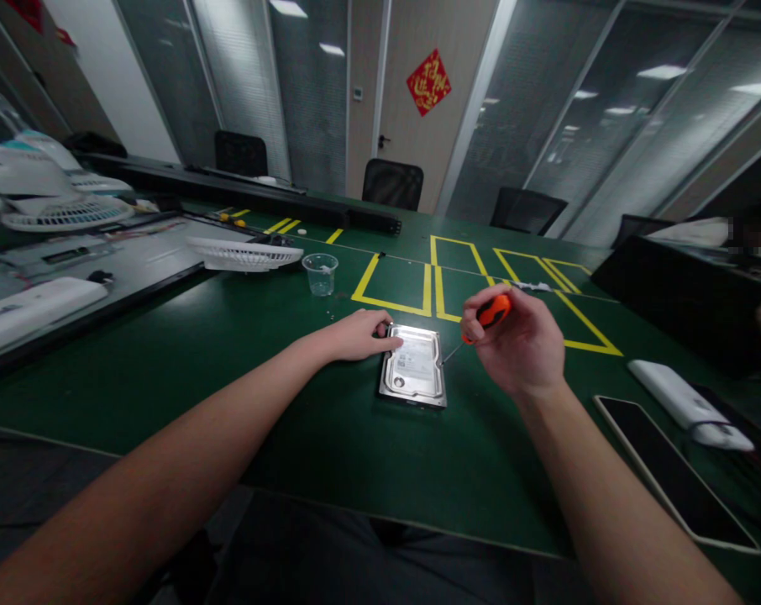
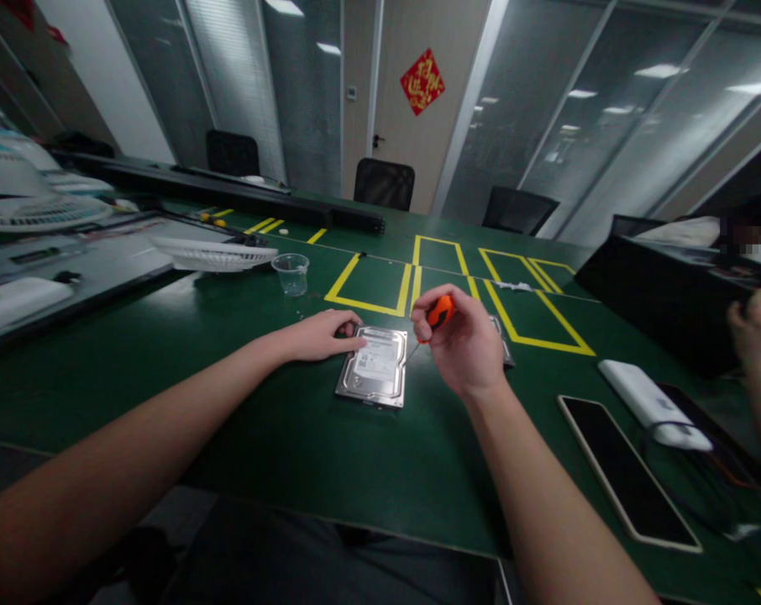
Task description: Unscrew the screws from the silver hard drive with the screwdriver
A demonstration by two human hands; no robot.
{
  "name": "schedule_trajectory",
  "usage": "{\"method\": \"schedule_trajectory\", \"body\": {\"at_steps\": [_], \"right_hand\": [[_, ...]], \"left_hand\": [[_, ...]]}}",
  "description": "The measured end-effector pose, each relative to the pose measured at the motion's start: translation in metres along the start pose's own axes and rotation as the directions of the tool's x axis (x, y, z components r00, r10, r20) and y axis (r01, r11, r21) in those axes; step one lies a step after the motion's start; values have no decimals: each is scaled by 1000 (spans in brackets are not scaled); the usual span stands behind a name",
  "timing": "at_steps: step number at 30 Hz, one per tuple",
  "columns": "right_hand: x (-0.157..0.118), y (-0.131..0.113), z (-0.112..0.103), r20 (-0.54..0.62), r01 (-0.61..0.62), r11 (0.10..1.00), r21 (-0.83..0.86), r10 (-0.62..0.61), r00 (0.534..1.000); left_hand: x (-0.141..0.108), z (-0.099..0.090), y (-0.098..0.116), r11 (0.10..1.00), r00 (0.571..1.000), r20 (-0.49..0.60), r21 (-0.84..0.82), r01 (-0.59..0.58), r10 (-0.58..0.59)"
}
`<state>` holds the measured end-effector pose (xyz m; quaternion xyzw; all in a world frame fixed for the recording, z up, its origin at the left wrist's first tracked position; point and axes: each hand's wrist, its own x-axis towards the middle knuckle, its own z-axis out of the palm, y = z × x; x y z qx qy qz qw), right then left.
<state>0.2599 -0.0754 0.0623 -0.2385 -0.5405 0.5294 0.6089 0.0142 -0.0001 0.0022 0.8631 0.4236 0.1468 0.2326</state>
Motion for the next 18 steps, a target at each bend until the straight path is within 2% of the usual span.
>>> {"method": "schedule_trajectory", "body": {"at_steps": [18], "right_hand": [[-3,3,3,7,8,998,-69,-7,1000]], "left_hand": [[0,1,0,1000,1000,-15,5,-9,9]]}}
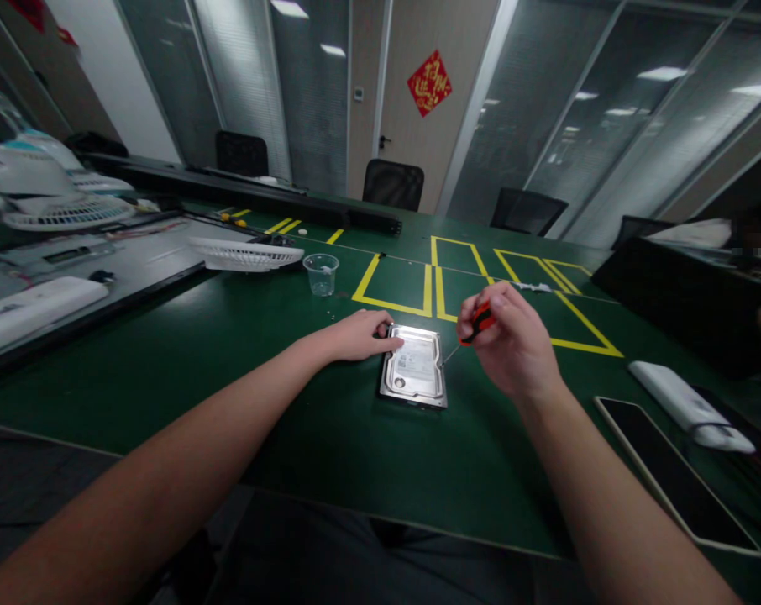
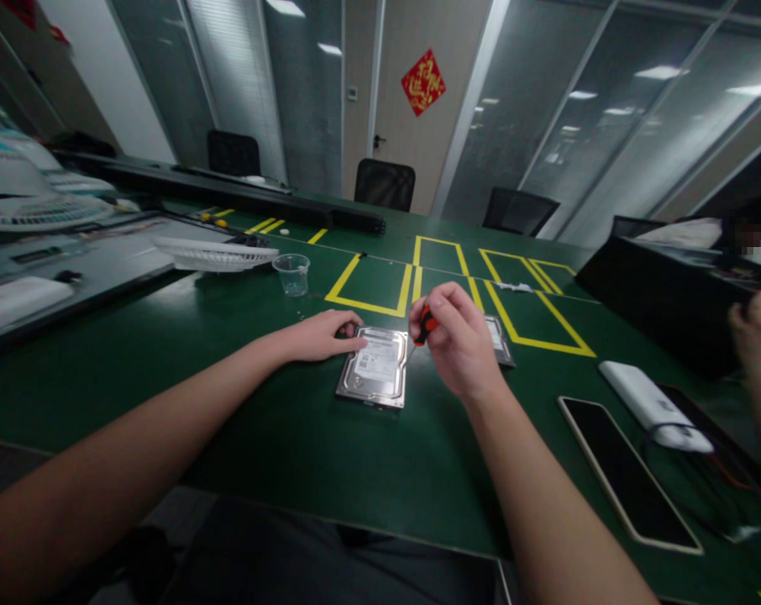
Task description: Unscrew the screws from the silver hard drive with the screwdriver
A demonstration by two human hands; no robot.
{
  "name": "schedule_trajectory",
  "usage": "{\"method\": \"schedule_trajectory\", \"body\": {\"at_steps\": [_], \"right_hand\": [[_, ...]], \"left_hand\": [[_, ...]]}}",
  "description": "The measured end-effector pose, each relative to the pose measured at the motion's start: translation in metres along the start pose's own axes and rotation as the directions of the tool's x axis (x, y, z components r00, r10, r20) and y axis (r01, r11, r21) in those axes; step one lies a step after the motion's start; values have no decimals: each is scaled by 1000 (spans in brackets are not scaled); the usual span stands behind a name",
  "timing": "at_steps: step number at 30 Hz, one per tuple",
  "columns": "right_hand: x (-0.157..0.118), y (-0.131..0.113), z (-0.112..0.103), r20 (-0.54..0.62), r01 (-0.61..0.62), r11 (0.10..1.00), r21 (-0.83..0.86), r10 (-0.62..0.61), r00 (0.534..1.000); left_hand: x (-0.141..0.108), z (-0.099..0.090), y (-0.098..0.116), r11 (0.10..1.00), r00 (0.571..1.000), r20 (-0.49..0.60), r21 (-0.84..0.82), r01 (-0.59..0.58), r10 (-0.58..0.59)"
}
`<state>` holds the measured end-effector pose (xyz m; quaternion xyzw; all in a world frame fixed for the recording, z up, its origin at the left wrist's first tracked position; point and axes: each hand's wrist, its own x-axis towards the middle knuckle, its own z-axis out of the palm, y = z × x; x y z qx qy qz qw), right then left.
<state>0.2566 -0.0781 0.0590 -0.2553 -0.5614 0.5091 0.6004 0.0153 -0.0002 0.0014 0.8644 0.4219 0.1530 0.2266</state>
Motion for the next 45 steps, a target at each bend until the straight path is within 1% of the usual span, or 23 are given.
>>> {"method": "schedule_trajectory", "body": {"at_steps": [10,13,20,24,30,45], "right_hand": [[-1,-2,2,-5,-22,1000,-14,22,1000],[-1,-3,3,-8,-32,999,-13,32,999],[0,0,0,28,0,1000,-11,0,1000],[1,0,0,14,-19,1000,-9,19,1000],[2,-3,1,-35,-40,999,-8,40,999],[0,-5,5,-16,-32,999,-12,32,999]], "left_hand": [[-1,-3,3,999,999,24,-16,35,-35],[-1,-2,2,1000,999,19,-13,28,-28],[0,0,-1,1000,1000,10,-9,3,-3],[0,0,-1,1000,1000,-1,-2,-6,6],[-2,-2,0,1000,1000,24,-11,16,-16],[-1,-2,1,1000,1000,23,-22,21,-21]]}}
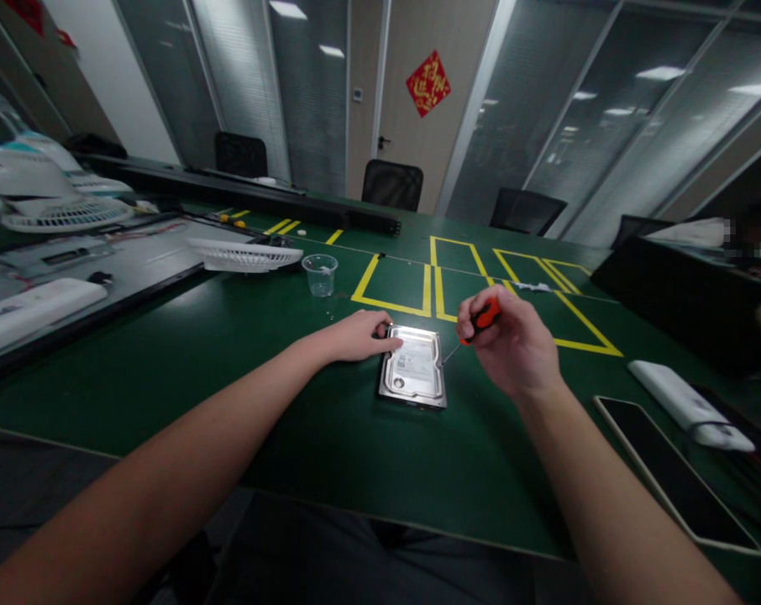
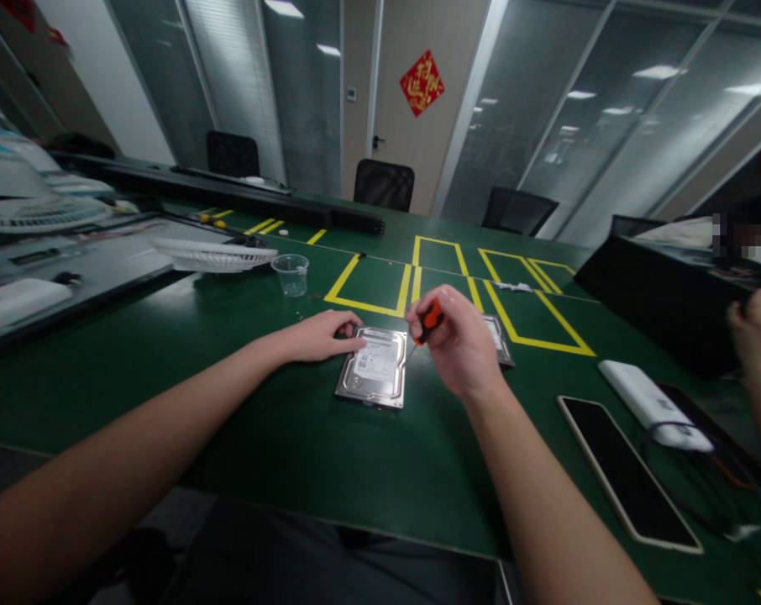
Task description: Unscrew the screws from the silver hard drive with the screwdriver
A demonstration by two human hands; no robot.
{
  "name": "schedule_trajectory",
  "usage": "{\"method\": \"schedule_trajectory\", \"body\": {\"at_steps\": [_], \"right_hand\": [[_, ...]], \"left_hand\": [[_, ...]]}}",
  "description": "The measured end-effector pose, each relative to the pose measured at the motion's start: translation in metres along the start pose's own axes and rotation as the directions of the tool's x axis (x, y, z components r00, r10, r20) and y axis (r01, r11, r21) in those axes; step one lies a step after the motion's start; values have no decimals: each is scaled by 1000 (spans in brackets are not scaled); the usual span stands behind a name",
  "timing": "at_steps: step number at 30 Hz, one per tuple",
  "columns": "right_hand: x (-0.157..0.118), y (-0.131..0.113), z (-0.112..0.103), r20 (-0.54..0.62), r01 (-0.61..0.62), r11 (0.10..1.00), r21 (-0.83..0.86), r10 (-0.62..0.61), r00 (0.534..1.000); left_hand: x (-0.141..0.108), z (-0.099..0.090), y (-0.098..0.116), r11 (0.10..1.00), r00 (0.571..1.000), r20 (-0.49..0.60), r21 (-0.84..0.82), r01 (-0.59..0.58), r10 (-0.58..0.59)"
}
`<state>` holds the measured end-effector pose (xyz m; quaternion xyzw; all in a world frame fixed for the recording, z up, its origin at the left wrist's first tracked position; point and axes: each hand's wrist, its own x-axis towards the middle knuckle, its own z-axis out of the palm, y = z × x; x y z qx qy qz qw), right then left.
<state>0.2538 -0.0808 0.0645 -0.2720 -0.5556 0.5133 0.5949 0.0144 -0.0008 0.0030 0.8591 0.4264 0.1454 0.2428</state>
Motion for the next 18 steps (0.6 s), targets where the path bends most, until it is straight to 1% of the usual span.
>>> {"method": "schedule_trajectory", "body": {"at_steps": [14,18], "right_hand": [[0,1,-1,-12,4,1000,-7,-4,1000],[0,1,-4,0,34,999,-8,-34,999]], "left_hand": [[0,0,0,1000,1000,-10,9,-4,4],[0,1,0,1000,1000,-2,4,7,-7]]}}
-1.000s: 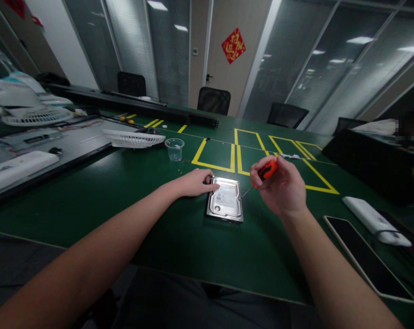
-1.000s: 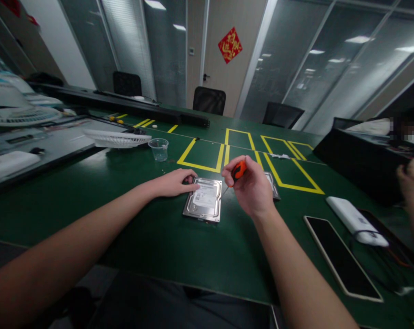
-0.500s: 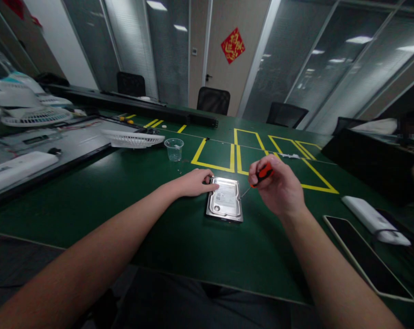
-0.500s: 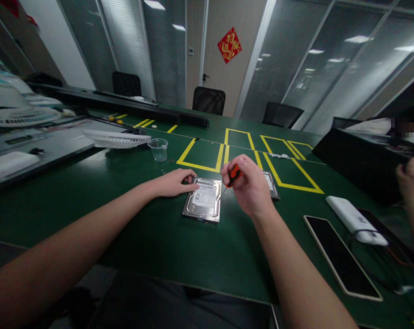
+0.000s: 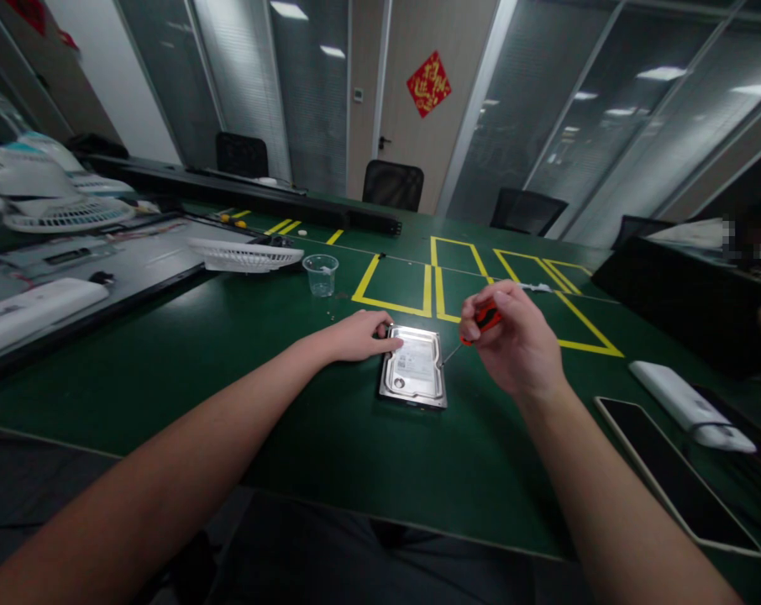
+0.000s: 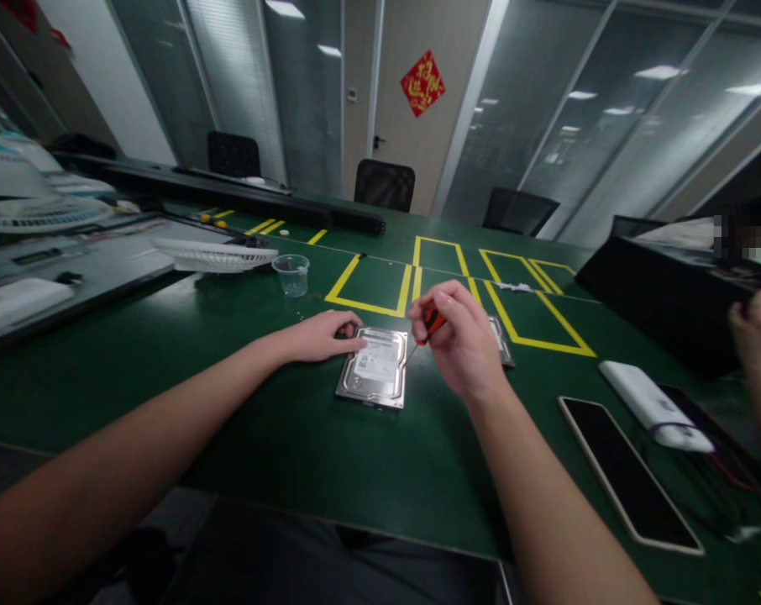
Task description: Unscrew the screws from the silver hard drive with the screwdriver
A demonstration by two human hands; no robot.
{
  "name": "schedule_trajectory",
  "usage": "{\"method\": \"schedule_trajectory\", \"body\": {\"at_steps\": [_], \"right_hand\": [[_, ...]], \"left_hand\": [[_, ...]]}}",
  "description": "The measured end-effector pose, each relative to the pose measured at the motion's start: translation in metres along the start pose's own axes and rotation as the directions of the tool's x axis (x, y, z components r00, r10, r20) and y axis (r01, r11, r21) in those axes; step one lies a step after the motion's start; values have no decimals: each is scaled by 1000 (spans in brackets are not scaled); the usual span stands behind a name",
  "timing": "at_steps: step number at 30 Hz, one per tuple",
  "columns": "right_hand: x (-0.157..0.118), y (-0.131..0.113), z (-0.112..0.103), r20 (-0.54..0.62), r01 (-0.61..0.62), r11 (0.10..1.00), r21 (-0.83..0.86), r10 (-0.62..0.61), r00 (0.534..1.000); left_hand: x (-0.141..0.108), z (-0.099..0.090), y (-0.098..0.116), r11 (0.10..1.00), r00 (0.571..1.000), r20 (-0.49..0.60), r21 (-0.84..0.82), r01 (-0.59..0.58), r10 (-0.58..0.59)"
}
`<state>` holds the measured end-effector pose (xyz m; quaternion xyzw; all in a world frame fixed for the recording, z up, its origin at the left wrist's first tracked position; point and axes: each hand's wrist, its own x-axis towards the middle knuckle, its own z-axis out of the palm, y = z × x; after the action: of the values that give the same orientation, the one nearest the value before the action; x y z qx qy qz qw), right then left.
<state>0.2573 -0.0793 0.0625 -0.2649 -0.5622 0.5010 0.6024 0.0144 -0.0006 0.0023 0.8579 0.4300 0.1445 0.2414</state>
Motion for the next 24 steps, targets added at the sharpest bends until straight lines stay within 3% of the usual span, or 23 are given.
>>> {"method": "schedule_trajectory", "body": {"at_steps": [24], "right_hand": [[1,3,1,33,7,1000,24,-8,999]], "left_hand": [[1,1,0,1000,1000,-7,15,-11,12]]}}
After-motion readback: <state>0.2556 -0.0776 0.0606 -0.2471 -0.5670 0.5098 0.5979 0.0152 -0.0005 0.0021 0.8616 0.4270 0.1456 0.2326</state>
